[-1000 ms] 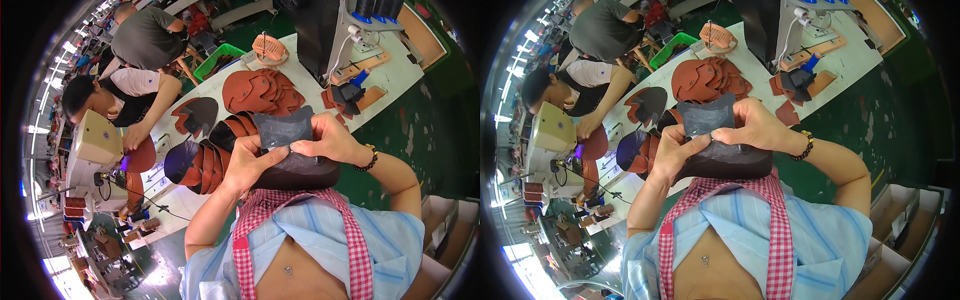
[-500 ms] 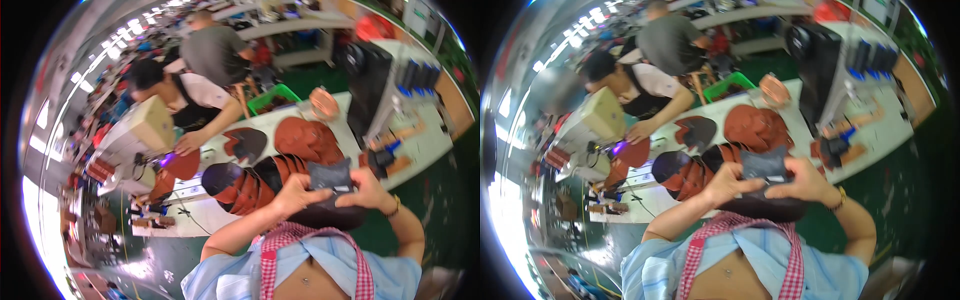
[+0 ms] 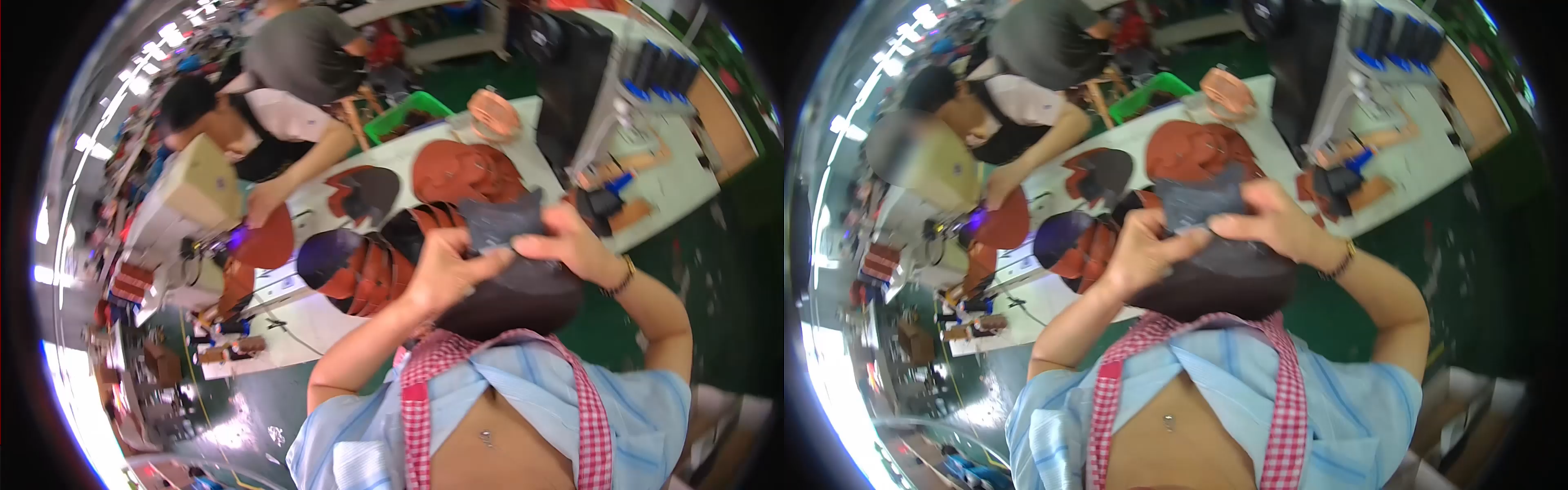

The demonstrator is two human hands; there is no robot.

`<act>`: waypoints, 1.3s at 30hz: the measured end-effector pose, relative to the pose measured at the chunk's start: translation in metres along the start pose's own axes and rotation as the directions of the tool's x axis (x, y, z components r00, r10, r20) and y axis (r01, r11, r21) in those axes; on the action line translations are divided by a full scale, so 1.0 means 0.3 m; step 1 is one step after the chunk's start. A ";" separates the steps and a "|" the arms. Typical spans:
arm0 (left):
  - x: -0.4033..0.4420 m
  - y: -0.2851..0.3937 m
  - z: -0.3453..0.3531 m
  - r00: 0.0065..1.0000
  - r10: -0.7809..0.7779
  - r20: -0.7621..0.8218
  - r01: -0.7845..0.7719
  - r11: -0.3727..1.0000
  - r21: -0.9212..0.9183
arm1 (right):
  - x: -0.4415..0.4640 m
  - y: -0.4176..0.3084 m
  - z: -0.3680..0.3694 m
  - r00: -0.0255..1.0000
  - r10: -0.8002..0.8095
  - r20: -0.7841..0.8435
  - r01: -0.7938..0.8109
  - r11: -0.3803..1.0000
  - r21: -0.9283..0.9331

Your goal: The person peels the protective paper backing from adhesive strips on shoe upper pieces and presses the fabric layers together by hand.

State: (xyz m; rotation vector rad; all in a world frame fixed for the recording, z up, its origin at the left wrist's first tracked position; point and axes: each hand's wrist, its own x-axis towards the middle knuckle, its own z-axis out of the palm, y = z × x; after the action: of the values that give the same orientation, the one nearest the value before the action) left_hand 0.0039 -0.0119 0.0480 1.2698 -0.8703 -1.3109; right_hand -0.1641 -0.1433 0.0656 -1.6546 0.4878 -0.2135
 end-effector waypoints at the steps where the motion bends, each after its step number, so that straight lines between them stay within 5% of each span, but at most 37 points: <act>1: 0.015 -0.014 -0.004 1.000 0.028 0.010 -0.028 0.999 -0.037 | 0.019 0.002 0.000 0.992 0.092 0.084 -0.107 0.974 0.201; 3: 0.030 -0.021 -0.018 0.999 -0.030 0.030 0.033 0.993 -0.112 | 0.038 0.026 -0.040 0.982 0.132 0.138 -0.167 0.944 0.284; 6: 0.034 -0.037 -0.018 0.998 -0.032 0.054 0.042 0.980 -0.192 | 0.047 0.043 -0.025 0.999 0.031 -0.043 -0.027 0.995 0.094; 8: 0.027 -0.019 -0.025 0.994 -0.066 0.083 0.078 0.986 -0.144 | 0.049 0.071 0.003 0.990 -0.082 -0.118 0.095 0.989 0.111; 14: 0.035 -0.015 -0.014 0.998 -0.005 0.063 0.007 1.000 -0.020 | 0.030 0.057 0.014 0.984 -0.061 -0.166 0.057 0.998 -0.031; 15: 0.039 -0.026 -0.014 0.999 0.007 0.038 -0.006 0.999 -0.033 | 0.037 0.067 0.025 0.954 -0.209 -0.214 0.196 0.977 -0.081; 18: 0.066 -0.051 -0.055 0.998 -0.052 0.026 0.047 0.988 0.150 | 0.036 0.077 0.054 0.783 -0.581 -0.223 0.508 0.803 -0.311; 21: 0.059 -0.083 -0.075 0.985 0.103 0.141 -0.106 0.994 0.014 | 0.025 0.078 0.030 0.547 -0.817 0.183 0.688 0.314 -0.655; 22: 0.050 -0.080 -0.059 0.996 -0.001 0.089 0.015 0.988 -0.155 | 0.021 0.063 0.022 0.598 -0.775 0.205 0.711 0.395 -0.581; 24: 0.041 -0.053 -0.050 0.999 0.000 0.051 0.006 0.995 -0.104 | 0.024 0.060 0.005 0.842 -0.519 -0.147 0.513 0.854 -0.081; 25: 0.035 -0.043 -0.045 0.999 -0.005 0.034 0.008 0.997 -0.078 | 0.029 0.030 0.011 0.929 -0.289 -0.229 0.342 0.910 0.237; 26: 0.028 -0.035 -0.039 0.999 0.004 0.036 -0.004 1.000 -0.010 | 0.013 -0.035 -0.019 0.991 0.064 -0.121 -0.026 0.955 0.294; 29: 0.033 -0.021 -0.030 0.996 0.023 0.085 -0.035 0.990 0.140 | 0.038 0.045 -0.021 0.994 -0.042 0.097 0.043 0.999 -0.011; 31: 0.037 -0.027 -0.046 0.991 0.002 0.133 -0.022 0.989 0.149 | 0.030 0.020 -0.016 0.998 -0.047 0.041 0.052 0.990 -0.129; 37: 0.059 0.001 -0.139 0.846 -0.062 0.530 0.282 0.895 -0.346 | 0.023 0.016 0.006 0.959 -0.272 -0.082 0.196 0.843 -0.501; 39: 0.064 -0.006 -0.130 0.911 -0.167 0.377 0.252 0.949 -0.190 | 0.037 0.030 0.020 0.915 -0.397 -0.063 0.296 0.771 -0.564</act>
State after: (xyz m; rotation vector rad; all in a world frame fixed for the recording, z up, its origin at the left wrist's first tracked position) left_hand 0.0440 -0.0237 0.0360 0.9719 -0.8093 -1.8019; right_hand -0.1534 -0.1433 0.0543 -2.3054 0.3882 -0.5454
